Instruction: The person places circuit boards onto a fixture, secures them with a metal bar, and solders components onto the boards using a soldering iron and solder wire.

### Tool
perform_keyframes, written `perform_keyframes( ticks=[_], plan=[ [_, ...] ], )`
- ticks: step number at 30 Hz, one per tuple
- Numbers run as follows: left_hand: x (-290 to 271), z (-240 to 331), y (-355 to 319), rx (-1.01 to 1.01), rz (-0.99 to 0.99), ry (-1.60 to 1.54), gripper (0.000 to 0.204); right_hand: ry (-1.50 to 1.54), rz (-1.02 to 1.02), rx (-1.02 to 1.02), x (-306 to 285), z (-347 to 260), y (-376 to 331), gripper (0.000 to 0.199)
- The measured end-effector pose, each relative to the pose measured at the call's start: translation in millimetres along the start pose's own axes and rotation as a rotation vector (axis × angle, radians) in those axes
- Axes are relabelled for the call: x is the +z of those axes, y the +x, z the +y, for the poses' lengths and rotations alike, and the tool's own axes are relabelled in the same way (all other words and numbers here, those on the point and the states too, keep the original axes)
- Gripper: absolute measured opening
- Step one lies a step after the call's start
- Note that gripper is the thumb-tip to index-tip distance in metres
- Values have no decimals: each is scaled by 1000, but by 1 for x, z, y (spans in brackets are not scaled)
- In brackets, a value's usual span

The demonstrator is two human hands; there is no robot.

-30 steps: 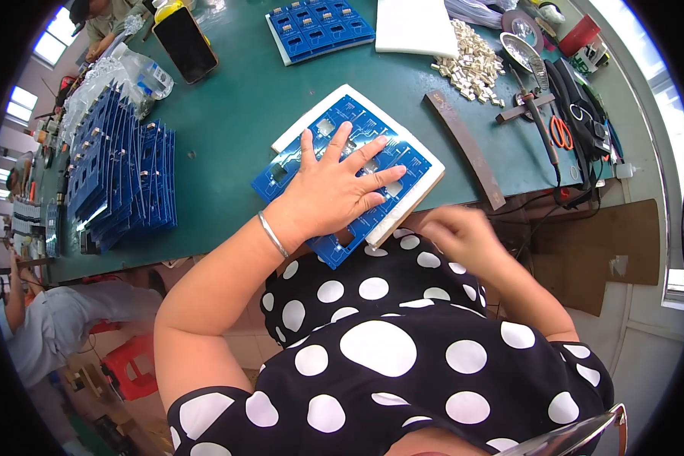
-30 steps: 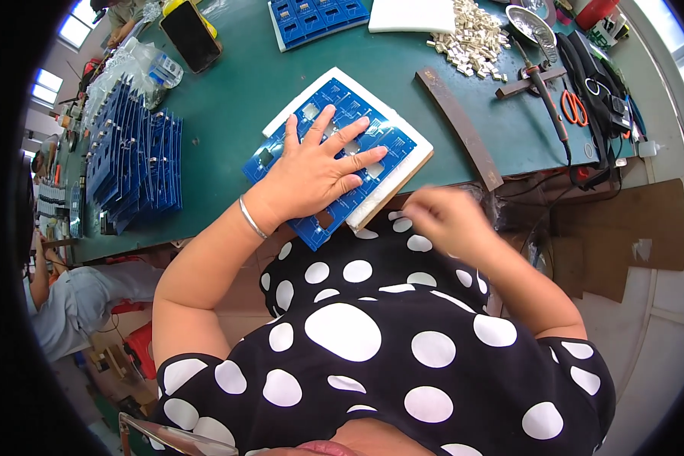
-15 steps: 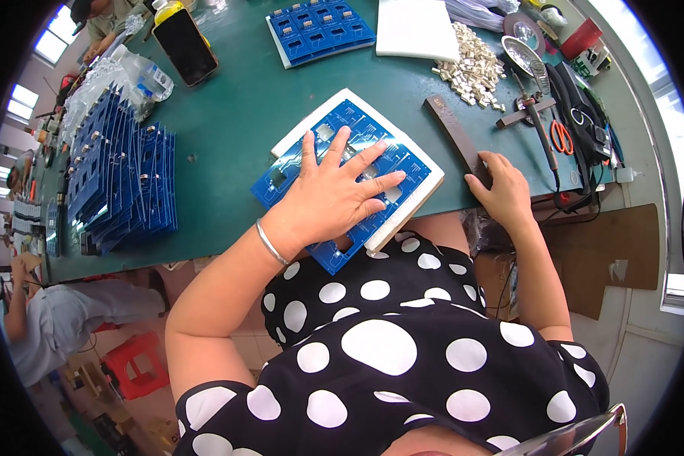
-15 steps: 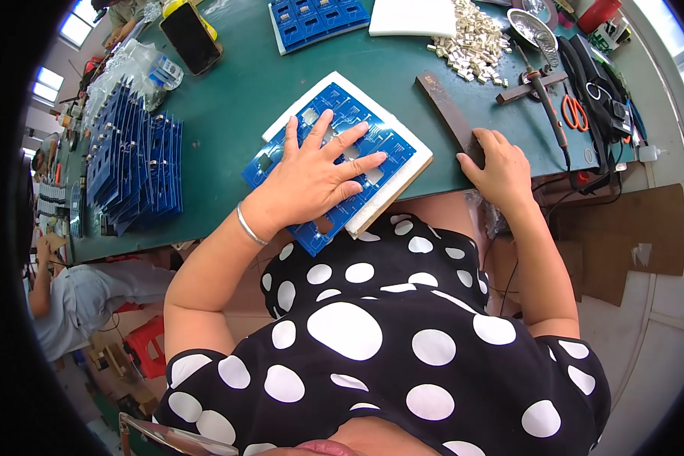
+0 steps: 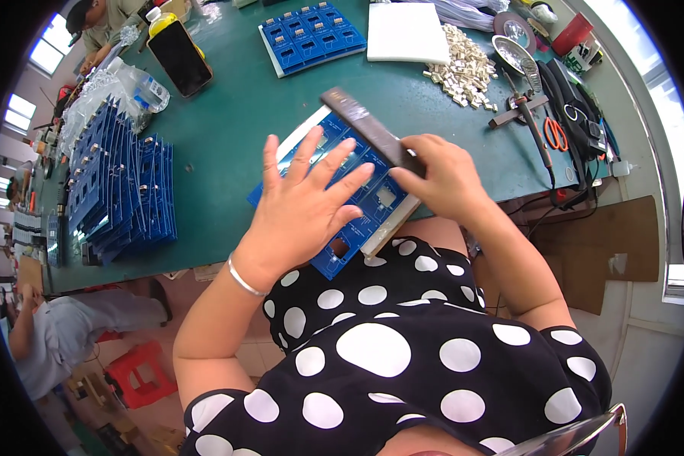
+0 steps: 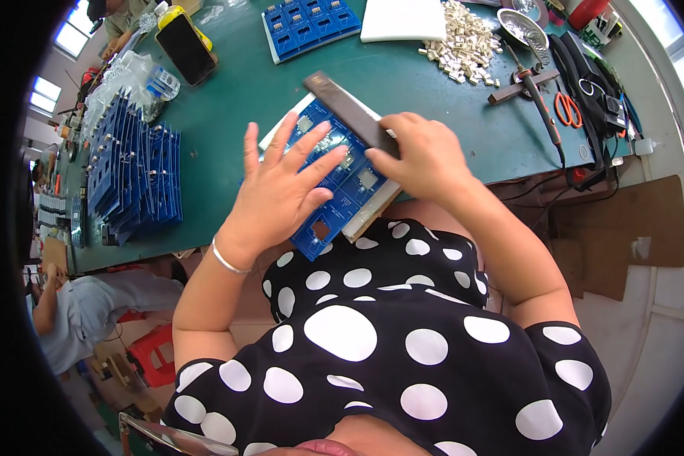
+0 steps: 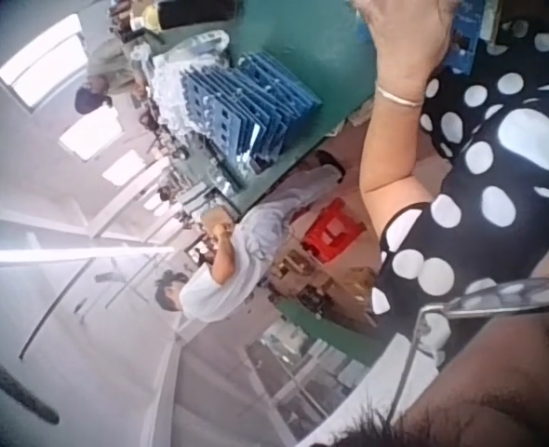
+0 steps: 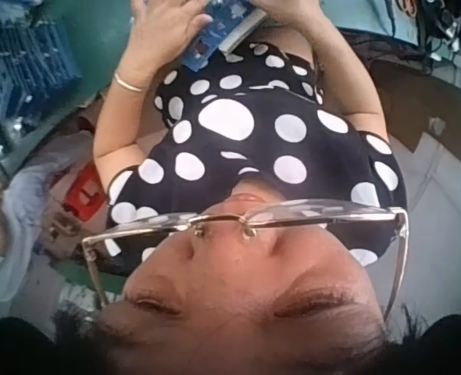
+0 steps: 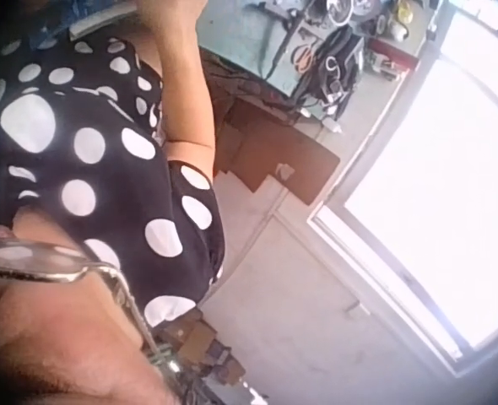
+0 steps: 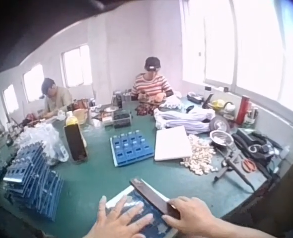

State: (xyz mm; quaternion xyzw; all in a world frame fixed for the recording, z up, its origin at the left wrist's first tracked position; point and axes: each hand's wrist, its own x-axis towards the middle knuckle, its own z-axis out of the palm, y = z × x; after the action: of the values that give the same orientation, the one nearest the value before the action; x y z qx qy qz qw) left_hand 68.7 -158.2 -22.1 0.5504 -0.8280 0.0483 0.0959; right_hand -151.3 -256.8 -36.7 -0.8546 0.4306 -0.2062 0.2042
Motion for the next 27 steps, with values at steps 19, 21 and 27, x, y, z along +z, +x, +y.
perform_keyframes(
  ticks=[19,21,27],
  plan=[
    [-19,-55,-76,-713,466,-923,27,1718,735,675,-23,106,-21,43],
    [-22,-49,-76,-801,452,-1045,22,2122,759,561,-23,144,-20,46],
    [-26,-10,-43,-645,323,-845,18,2557,759,300,-41,223,-1,42]
  ],
)
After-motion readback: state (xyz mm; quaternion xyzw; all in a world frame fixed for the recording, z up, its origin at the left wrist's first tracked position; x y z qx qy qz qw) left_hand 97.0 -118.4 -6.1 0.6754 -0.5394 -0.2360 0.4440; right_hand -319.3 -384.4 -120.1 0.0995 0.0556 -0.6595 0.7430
